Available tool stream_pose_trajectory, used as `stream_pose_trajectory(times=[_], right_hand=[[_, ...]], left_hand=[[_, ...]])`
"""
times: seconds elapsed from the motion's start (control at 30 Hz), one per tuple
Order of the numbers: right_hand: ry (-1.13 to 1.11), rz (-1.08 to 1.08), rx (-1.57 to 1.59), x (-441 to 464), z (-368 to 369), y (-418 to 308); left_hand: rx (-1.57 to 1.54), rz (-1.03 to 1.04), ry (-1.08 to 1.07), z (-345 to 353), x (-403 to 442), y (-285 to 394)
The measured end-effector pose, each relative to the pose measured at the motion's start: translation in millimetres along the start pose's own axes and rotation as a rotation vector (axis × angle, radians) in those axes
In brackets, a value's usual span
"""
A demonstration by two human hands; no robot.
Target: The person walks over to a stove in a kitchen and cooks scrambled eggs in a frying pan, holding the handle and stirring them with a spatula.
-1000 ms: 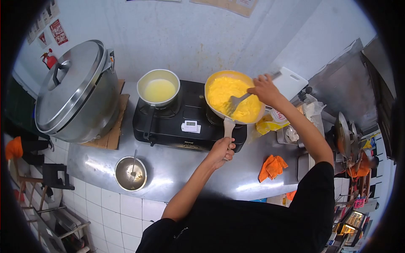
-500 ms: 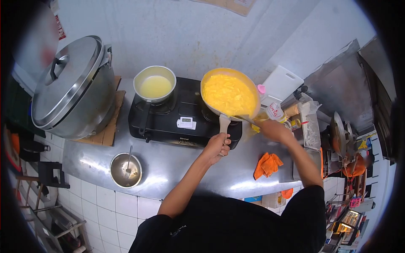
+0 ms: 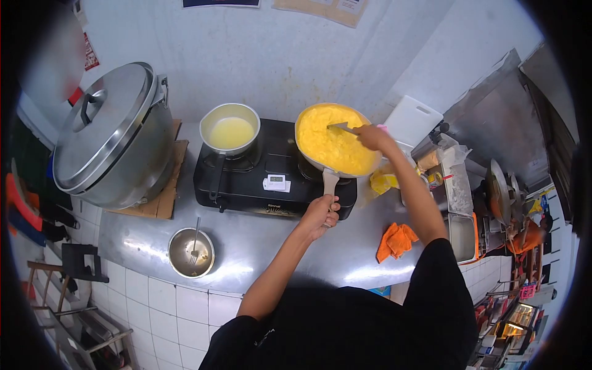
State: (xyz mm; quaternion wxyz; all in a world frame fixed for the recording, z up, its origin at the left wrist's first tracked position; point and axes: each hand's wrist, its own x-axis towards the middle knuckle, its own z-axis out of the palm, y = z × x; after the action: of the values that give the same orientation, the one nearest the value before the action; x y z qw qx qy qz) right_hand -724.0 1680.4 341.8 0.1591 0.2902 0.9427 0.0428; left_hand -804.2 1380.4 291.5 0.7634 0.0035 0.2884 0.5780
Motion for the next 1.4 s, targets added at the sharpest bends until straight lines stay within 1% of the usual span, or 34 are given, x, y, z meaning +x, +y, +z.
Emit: stream_pose_trajectory(times=[0.1, 0.13, 0.2, 0.23, 0.27, 0.37, 0.47, 0.57, 0.67, 0.77, 0.87, 0.97, 1.0, 1.07, 1.13, 1.2, 1.23, 1.33, 1.4], right_hand=[[0.012, -0.010, 0.177, -48, -49, 30], [0.023, -0.022, 0.225, -69, -62, 30], [-0.153, 0.149, 0.194, -115, -103, 7], [-0.172, 0.181, 0.187, -134, -109, -1], [-0.192, 0.213, 0.182, -150, -106, -6], [-0.071, 0.090, 0.062, -177, -57, -14], [-0.031, 0.302, 0.061, -159, -19, -57], [0.027, 0.356, 0.075, -135, -8, -54], [0.108, 0.423, 0.036, -103, 1, -42], [0.089, 0.506, 0.047, -65, 14, -24], [0.172, 0.438, 0.050, -31, 35, -7], [0.109, 0.331, 0.088, -19, 20, -2], [0.121, 0.293, 0.092, -24, 12, 6], [0.140, 0.207, 0.094, -35, -4, 31], [0.023, 0.226, 0.111, -89, -75, -6], [-0.036, 0.256, 0.127, -130, -98, -22], [-0.067, 0.272, 0.135, -146, -97, -27], [-0.135, 0.164, 0.166, -170, -70, -51], [-0.021, 0.206, 0.154, -153, -17, -60]], left_hand=[[-0.018, 0.017, -0.007, -1, 1, 1], [-0.016, 0.022, -0.005, -1, 0, 0], [-0.030, 0.022, -0.005, -2, 2, -1], [-0.047, 0.020, -0.006, -3, 3, -2], [-0.062, 0.016, -0.005, -4, 3, -2], [-0.056, 0.012, 0.009, -2, 1, -1], [-0.047, 0.007, 0.027, -1, 0, 0], [-0.050, 0.019, -0.002, -1, 1, -2], [-0.040, 0.033, 0.031, 3, -2, -2], [-0.056, 0.025, 0.013, 1, 1, -3], [-0.057, 0.033, 0.010, 1, 2, -4], [-0.038, 0.027, 0.000, 2, 0, -4], [-0.029, 0.026, -0.009, 1, 2, -5], [-0.021, 0.028, -0.023, -3, 6, -6], [-0.021, 0.032, -0.015, -2, 3, -5], [-0.029, 0.027, -0.027, -1, 4, -5], [-0.039, 0.023, -0.038, -2, 5, -6], [-0.037, 0.025, -0.039, -2, 7, -5], [-0.031, 0.023, -0.032, -1, 6, -6]])
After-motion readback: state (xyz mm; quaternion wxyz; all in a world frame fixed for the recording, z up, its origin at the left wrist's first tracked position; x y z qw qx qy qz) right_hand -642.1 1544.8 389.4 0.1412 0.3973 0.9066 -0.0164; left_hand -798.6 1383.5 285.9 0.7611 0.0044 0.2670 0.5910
